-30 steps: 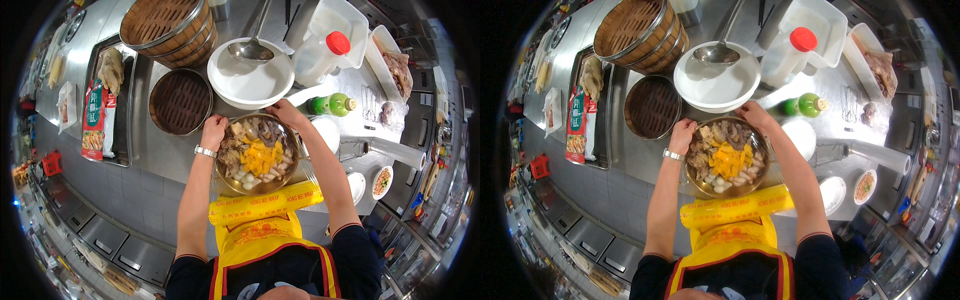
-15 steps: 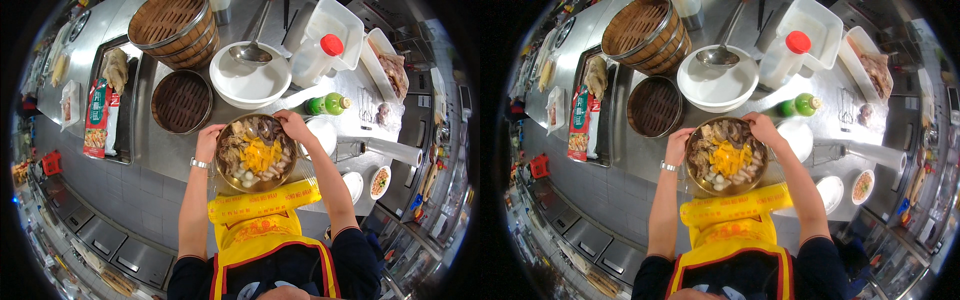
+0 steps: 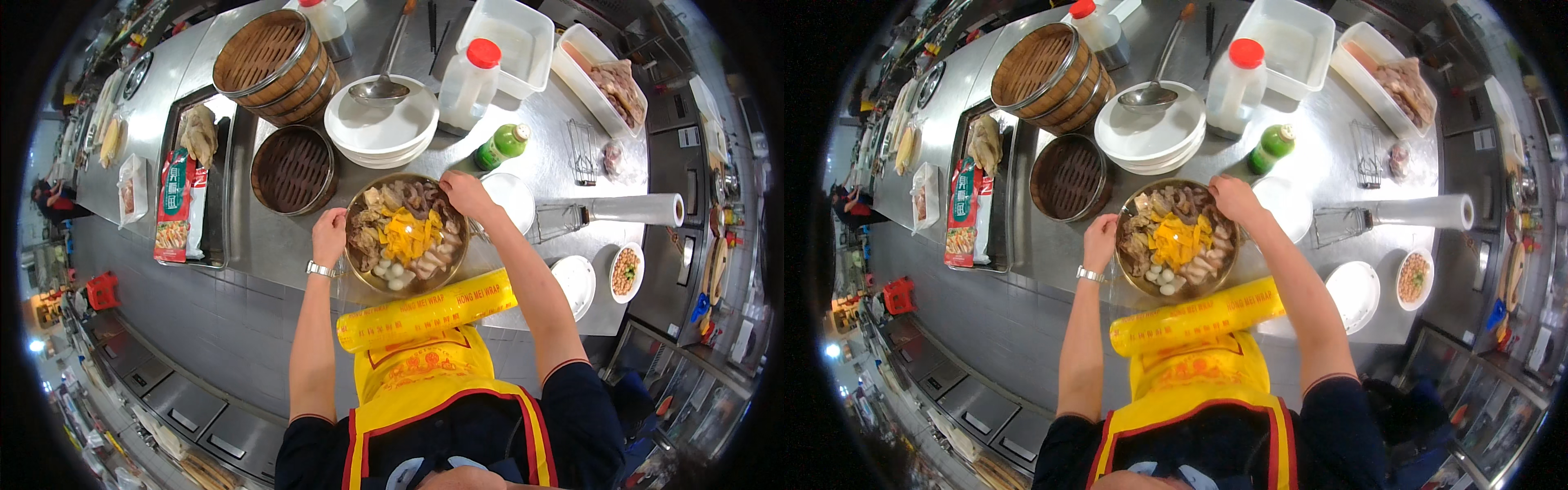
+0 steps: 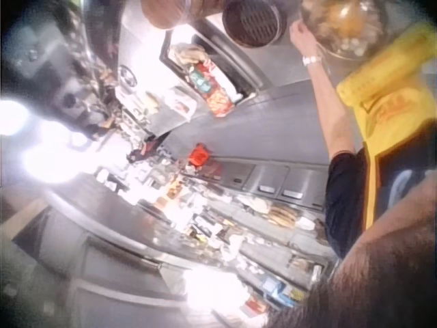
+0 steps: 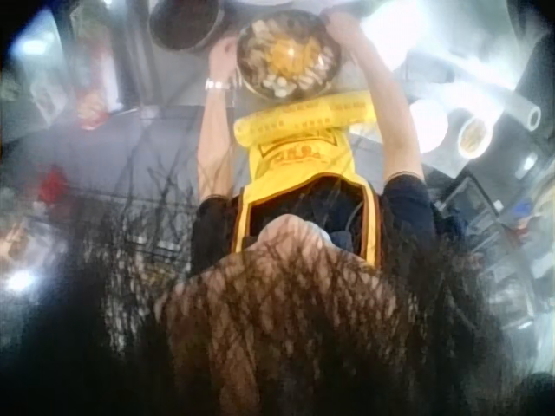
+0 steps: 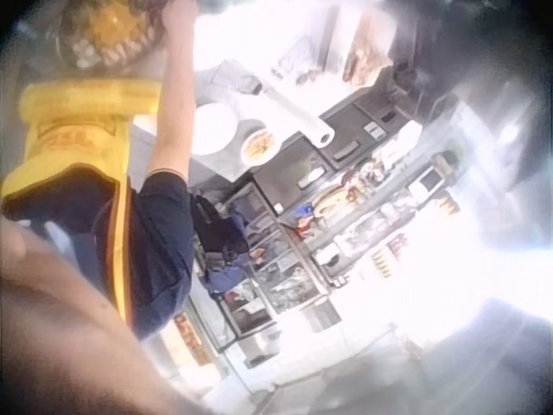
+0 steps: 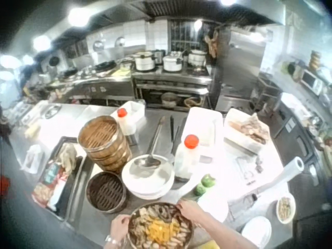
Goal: The person assembles a dish by placing yellow food items and white eggs into a brass pot containing meat and other ingredients. They then retrieve plastic wrap, cover the pot, and carry it across the kitchen.
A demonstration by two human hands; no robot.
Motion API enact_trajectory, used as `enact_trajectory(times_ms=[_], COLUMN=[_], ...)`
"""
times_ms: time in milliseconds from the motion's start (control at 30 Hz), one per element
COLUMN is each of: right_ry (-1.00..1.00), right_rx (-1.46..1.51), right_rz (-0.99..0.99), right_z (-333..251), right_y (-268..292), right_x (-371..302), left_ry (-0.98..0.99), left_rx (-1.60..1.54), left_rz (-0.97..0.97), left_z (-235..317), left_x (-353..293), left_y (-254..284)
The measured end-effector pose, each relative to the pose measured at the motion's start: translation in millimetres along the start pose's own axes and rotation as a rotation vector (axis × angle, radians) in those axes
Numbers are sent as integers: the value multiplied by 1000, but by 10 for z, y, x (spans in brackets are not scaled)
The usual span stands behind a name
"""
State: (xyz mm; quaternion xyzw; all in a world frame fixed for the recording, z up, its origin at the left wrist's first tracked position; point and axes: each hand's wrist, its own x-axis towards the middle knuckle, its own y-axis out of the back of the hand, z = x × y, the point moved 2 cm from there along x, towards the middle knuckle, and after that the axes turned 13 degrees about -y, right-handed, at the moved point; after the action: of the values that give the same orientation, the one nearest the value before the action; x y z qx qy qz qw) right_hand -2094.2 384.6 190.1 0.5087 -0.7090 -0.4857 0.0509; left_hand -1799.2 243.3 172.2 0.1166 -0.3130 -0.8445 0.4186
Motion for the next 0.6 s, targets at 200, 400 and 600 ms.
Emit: enact_trajectory(times_ms=[200, 400, 600], right_ry=[151, -37, -473], right_rx=[-160, 186, 717], right_rz=[253, 567, 602], right_z=[53, 726, 1132], right_y=[190, 255, -621], right_x=[-508, -1966, -2649], left_ry=[-100, -415, -576], left_rx=[108, 185, -35], left_rz=[106, 43, -424], left_z=[272, 880, 1227], left_x=[-160, -693, -1161], left_y=[110, 57, -372])
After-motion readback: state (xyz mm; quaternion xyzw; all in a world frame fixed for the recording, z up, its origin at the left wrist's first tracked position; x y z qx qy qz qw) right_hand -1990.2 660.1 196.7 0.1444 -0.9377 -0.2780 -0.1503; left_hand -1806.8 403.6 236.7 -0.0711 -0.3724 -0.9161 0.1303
